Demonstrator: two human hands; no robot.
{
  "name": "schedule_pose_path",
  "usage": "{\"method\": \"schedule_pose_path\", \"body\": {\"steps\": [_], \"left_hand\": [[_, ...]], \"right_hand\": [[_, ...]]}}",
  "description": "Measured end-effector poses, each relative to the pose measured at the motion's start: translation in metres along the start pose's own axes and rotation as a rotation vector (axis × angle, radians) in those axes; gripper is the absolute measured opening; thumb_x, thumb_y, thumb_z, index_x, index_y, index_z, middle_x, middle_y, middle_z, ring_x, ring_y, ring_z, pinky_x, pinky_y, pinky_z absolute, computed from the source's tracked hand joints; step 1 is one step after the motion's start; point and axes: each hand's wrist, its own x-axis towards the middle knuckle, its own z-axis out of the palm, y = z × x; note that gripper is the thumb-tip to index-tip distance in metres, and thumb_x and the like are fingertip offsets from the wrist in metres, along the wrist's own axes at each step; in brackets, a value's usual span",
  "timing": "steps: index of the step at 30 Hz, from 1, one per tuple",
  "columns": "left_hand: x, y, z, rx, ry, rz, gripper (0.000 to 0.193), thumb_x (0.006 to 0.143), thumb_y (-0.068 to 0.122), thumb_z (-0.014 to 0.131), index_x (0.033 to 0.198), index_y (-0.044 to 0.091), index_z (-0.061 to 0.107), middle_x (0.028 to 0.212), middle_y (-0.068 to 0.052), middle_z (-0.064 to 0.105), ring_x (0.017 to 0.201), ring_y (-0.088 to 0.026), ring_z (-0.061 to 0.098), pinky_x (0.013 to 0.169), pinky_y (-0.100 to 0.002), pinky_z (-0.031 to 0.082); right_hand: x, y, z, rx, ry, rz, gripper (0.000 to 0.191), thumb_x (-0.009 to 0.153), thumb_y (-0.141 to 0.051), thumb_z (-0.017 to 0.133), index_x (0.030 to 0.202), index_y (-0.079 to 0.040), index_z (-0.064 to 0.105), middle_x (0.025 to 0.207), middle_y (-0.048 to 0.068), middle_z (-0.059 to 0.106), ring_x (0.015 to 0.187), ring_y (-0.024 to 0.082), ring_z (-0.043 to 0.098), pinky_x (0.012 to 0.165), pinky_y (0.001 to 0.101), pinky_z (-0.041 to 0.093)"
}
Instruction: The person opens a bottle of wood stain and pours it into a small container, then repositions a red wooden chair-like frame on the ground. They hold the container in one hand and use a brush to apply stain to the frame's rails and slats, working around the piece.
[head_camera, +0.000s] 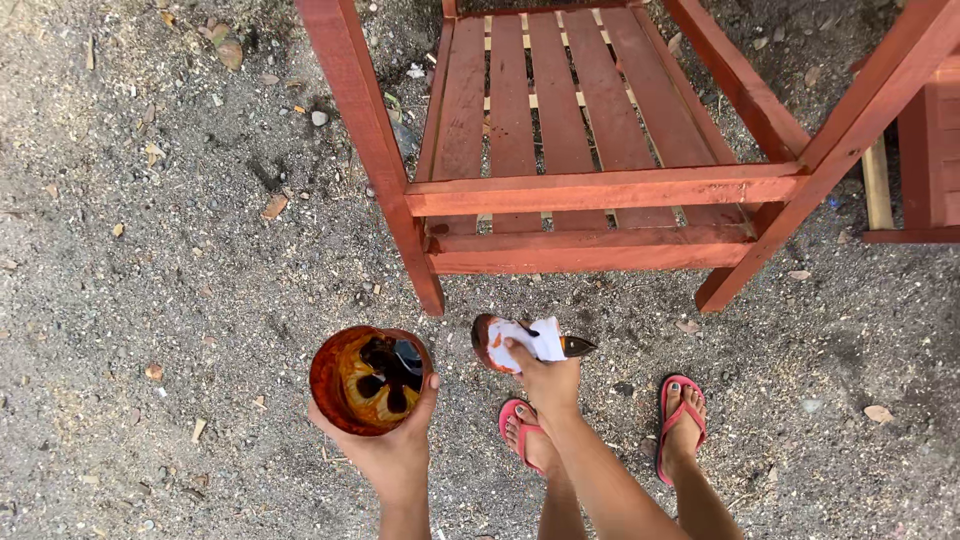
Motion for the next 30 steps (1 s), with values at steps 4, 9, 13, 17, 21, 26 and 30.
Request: {"method": "schedule_pose_path", "body": {"steps": [4, 9, 13, 17, 21, 26, 30], "left_hand": [[0.004, 0.03, -0.014, -0.066, 0.051, -0.098, 0.112, 0.06, 0.01, 0.096, 0.148, -0.003, 0.028, 0.139, -0.018, 0.048, 0.128, -0.026, 0.054, 0.111, -0.041, 0.047], [0.014, 0.082, -0.05, 0.194, 0.044, -0.052, 0.118, 0.045, 0.021, 0.102, 0.143, 0.003, 0.038, 0.135, -0.016, 0.054, 0.131, -0.033, 0.051, 0.121, -0.06, 0.015], [0.022, 0.123, -0.078, 0.195, -0.035, -0.088, 0.125, 0.044, 0.032, 0.101, 0.148, 0.009, 0.034, 0.146, -0.014, 0.05, 0.139, -0.036, 0.045, 0.115, -0.069, -0.014], [0.022, 0.168, -0.111, 0.21, -0.121, -0.162, 0.131, 0.042, 0.032, 0.103, 0.151, 0.017, 0.034, 0.143, -0.008, 0.052, 0.137, -0.032, 0.047, 0.115, -0.073, -0.011], [0.029, 0.223, -0.126, 0.224, -0.111, -0.151, 0.136, 0.039, 0.032, 0.106, 0.153, 0.018, 0.034, 0.146, -0.006, 0.052, 0.135, -0.031, 0.048, 0.114, -0.077, -0.012], [0.022, 0.286, -0.143, 0.072, -0.11, -0.065, 0.128, 0.038, 0.028, 0.103, 0.149, 0.019, 0.041, 0.139, -0.003, 0.059, 0.132, -0.027, 0.056, 0.115, -0.076, -0.003], [0.027, 0.329, -0.146, 0.032, -0.112, 0.111, 0.128, 0.035, 0.029, 0.103, 0.147, 0.017, 0.042, 0.141, -0.005, 0.057, 0.133, -0.03, 0.053, 0.113, -0.077, 0.001]], "right_hand": [[-0.026, -0.071, -0.044, -0.024, 0.093, -0.023, 0.034, 0.079, -0.006, 0.081, 0.112, -0.006, 0.071, 0.095, 0.004, 0.075, 0.074, 0.012, 0.069, 0.054, 0.0295, 0.055], [-0.078, -0.174, -0.056, -0.045, 0.083, -0.114, 0.04, 0.08, -0.009, 0.082, 0.118, -0.005, 0.07, 0.1, 0.004, 0.075, 0.08, 0.012, 0.068, 0.057, 0.0306, 0.055], [-0.139, -0.25, -0.047, 0.001, 0.038, -0.152, 0.041, 0.083, -0.01, 0.079, 0.121, -0.004, 0.065, 0.101, 0.006, 0.074, 0.081, 0.016, 0.069, 0.057, 0.0342, 0.056], [-0.207, -0.312, -0.033, 0.121, -0.018, -0.197, 0.045, 0.081, -0.011, 0.074, 0.124, -0.008, 0.06, 0.11, 0.003, 0.077, 0.083, 0.017, 0.071, 0.056, 0.0349, 0.056], [-0.264, -0.365, -0.023, 0.083, -0.122, -0.262, 0.052, 0.076, -0.003, 0.079, 0.124, -0.006, 0.061, 0.112, 0.008, 0.076, 0.087, 0.016, 0.071, 0.061, 0.0356, 0.057], [-0.324, -0.397, -0.031, -0.088, -0.397, -0.518, 0.05, 0.073, -0.003, 0.086, 0.121, -0.001, 0.071, 0.109, 0.007, 0.078, 0.092, 0.013, 0.071, 0.076, 0.0292, 0.059], [-0.346, -0.425, -0.038, -0.198, -0.509, -0.708, 0.042, 0.075, -0.006, 0.085, 0.116, -0.002, 0.073, 0.1, 0.004, 0.078, 0.088, 0.01, 0.071, 0.076, 0.0276, 0.06]]}}
